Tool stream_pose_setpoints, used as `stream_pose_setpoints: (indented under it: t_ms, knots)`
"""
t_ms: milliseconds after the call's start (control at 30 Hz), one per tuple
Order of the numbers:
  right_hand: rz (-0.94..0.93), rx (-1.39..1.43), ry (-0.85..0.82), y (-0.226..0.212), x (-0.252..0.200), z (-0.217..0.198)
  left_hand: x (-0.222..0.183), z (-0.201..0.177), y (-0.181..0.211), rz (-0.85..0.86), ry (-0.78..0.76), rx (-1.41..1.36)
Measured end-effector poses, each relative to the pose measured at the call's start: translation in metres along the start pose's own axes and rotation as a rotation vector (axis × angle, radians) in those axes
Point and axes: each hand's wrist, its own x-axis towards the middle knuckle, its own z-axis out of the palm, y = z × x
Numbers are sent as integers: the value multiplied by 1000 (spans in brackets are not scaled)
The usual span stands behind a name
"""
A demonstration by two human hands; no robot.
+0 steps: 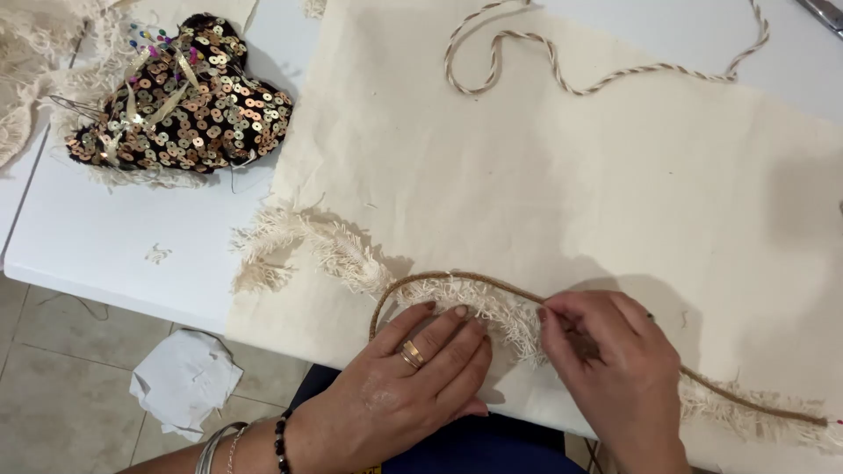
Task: Pinning a decorative rope trim onto a piece of fabric for assembly
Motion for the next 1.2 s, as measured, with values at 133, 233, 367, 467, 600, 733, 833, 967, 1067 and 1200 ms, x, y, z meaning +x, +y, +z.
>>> stream_pose_setpoints:
  t_ms: [133,233,367,467,600,733,833,967,1067,1200]
  knots:
    - [-63,-28,-35,9,-11,-6,5,-4,0,-13,-18,22]
    - [-155,24,-122,10,-15,-5,10,0,0,-17,-17,37]
    - [-212,-14,-116,15,-20,0,13,4,0,-37,-18,16]
    - [-236,-5,-113,20,-25,3,15,8,1,-57,-43,61]
    - [-194,-59,-21,24,-36,7,20,10,2,-91,-26,47]
    - [-166,-29,16,18,-33,4,23,4,3,-102,-8,3]
    - [-185,25,-79,19,-31,3,20,1,4,-84,-21,50]
    - [-206,-15,-111,19,-31,5,16,1,5,-49,-17,124]
    - [-186,-12,-96,19,-31,3,14,-1,5,-42,-22,128]
    - [-205,5,-163,22,-33,4,15,-1,4,-36,-38,129]
